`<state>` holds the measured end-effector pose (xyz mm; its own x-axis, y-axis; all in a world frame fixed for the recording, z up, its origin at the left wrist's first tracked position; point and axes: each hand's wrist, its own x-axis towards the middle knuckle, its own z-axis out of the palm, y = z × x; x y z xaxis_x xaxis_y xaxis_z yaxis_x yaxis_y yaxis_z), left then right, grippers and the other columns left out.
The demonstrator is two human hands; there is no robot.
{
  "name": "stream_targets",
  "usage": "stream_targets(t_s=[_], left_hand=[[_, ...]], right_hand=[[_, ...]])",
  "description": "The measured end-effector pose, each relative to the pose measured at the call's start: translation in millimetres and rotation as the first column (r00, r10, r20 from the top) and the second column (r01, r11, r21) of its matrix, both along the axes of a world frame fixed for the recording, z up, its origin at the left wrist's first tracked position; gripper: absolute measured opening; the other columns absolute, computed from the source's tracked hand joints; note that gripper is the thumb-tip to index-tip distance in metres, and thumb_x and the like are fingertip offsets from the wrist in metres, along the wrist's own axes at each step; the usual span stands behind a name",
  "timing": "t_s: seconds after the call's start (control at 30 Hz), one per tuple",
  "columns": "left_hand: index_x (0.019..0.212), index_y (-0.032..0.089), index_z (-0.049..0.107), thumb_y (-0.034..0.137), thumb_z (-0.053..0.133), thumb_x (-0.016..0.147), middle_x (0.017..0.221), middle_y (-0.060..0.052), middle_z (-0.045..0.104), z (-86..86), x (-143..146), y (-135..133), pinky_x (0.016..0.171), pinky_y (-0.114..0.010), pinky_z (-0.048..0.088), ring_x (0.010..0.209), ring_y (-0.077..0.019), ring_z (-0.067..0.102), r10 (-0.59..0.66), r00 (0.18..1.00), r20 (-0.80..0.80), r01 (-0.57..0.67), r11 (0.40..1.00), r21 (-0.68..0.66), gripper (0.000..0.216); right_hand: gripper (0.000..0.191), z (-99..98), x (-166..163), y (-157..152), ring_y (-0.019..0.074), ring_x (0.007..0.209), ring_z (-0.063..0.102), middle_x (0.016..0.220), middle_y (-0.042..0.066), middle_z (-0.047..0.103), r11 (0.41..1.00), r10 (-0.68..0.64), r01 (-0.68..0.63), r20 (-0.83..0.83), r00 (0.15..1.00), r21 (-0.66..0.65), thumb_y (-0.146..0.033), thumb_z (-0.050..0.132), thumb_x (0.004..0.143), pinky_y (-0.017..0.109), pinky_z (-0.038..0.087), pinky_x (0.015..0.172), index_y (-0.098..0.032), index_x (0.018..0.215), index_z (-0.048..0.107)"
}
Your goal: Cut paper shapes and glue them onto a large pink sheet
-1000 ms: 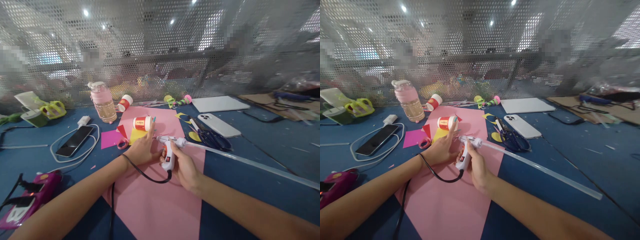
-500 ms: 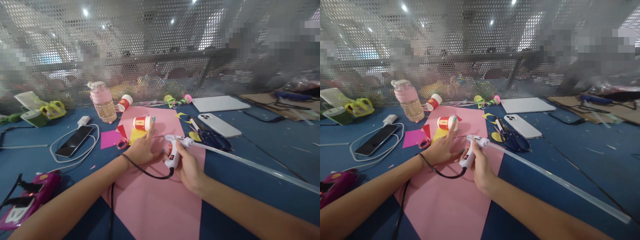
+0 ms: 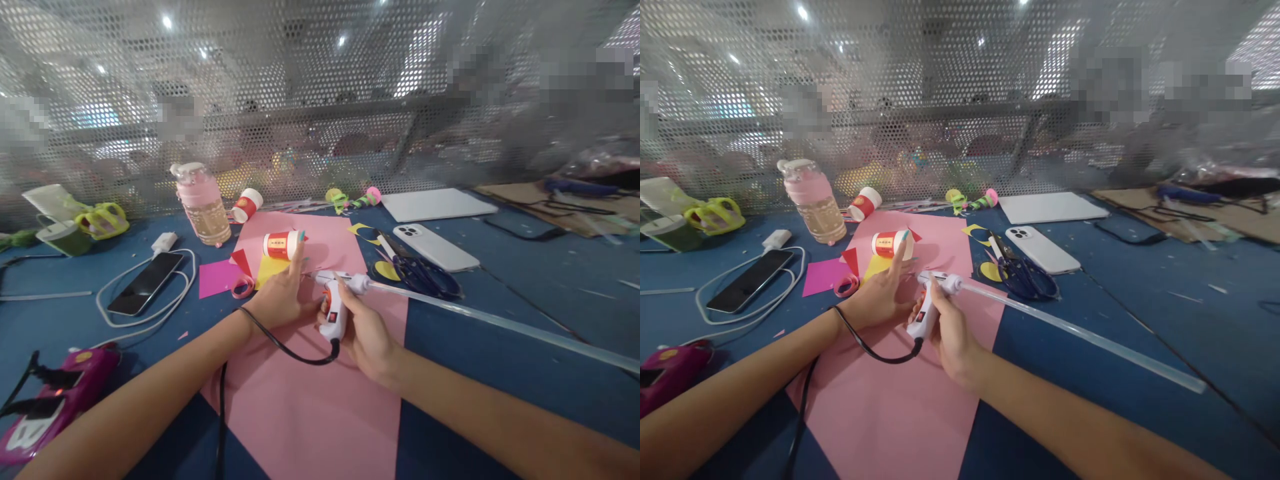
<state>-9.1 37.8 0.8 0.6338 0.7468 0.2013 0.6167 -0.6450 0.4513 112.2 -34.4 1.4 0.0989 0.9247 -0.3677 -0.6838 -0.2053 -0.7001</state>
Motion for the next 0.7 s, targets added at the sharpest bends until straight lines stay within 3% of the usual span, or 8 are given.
stream_targets(t_s=[0.4,0.7], left_hand=[[0.141,0.01,-0.006,0.041,0.056,0.074,0.111,-0.019,0.061,5.9,1.3,1.4,0.08,-0.043,0.046,0.098,-0.03,0.059,0.022,1.0,-0.005,-0.022,0.998,-0.052,0.097],[0.142,0.017,-0.008,0.042,0.062,0.069,0.128,-0.02,0.051,5.6,1.0,6.2,0.092,-0.048,0.041,0.114,-0.0317,0.053,-0.007,1.0,0.028,0.008,0.998,-0.063,0.104]], right_hand=[[0.031,0.8,-0.6,3.5,0.0079,0.043,0.046,0.049,-0.005,0.05,0.999,0.046,-0.046,-0.041,0.998,0.009,-0.042,0.069,0.069,0.02,0.042,0.041,-0.018,0.063,0.051],[0.027,-1.4,0.0,5.4,0.0094,0.045,0.051,0.051,-0.004,0.054,0.999,0.034,-0.036,-0.088,0.995,-0.02,-0.038,0.072,0.067,0.021,0.045,0.045,-0.018,0.064,0.055]])
